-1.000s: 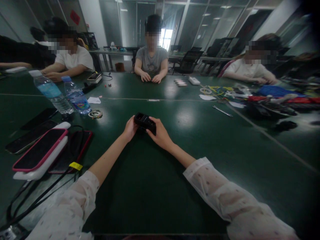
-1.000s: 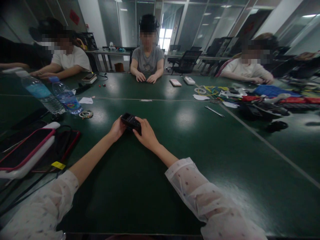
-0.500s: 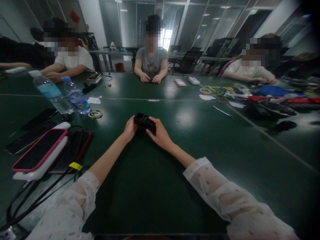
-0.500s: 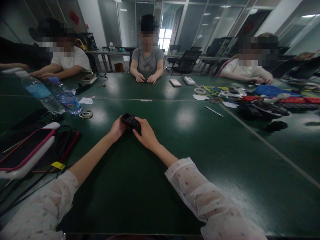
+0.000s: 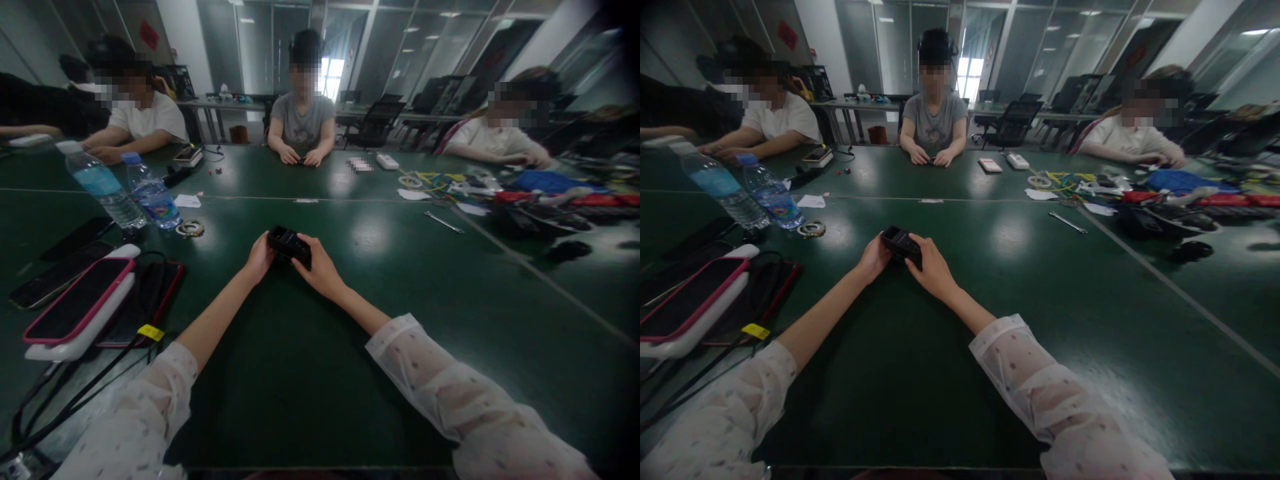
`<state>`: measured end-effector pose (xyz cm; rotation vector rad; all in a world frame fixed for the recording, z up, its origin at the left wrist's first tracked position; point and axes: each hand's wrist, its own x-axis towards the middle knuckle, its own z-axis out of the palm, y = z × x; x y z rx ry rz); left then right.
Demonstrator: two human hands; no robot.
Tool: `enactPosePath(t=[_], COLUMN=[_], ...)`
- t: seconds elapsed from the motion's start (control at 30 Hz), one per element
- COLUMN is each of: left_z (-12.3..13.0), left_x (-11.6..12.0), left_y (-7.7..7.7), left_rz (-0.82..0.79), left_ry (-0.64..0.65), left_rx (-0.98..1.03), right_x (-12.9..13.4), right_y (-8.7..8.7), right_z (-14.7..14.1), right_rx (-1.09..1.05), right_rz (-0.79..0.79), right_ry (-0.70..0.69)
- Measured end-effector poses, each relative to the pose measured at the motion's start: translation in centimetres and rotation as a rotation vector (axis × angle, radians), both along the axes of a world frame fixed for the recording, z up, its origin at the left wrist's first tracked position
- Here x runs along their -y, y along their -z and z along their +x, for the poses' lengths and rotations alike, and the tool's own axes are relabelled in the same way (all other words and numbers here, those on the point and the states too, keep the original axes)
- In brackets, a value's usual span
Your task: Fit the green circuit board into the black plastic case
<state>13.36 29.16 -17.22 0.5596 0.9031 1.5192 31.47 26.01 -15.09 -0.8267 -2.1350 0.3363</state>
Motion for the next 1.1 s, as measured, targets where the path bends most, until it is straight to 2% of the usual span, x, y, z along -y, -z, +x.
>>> enactPosePath(t=[0.63,1.1], left_z=[-0.32,-0.19], left_x=[-0.22,0.00], left_y=[0.50,0.08], left_rz=[0.009,0.012], left_ry=[0.024,0.025], left_rx=[-0.002,-0.011], right_x=[0.23,0.02], right_y=[-0.20,0.01], right_z=[0.05,0.03], right_rx=[0.014,0.000], right_rz=[-0.044,-0.030], right_ry=[0.013,0.004])
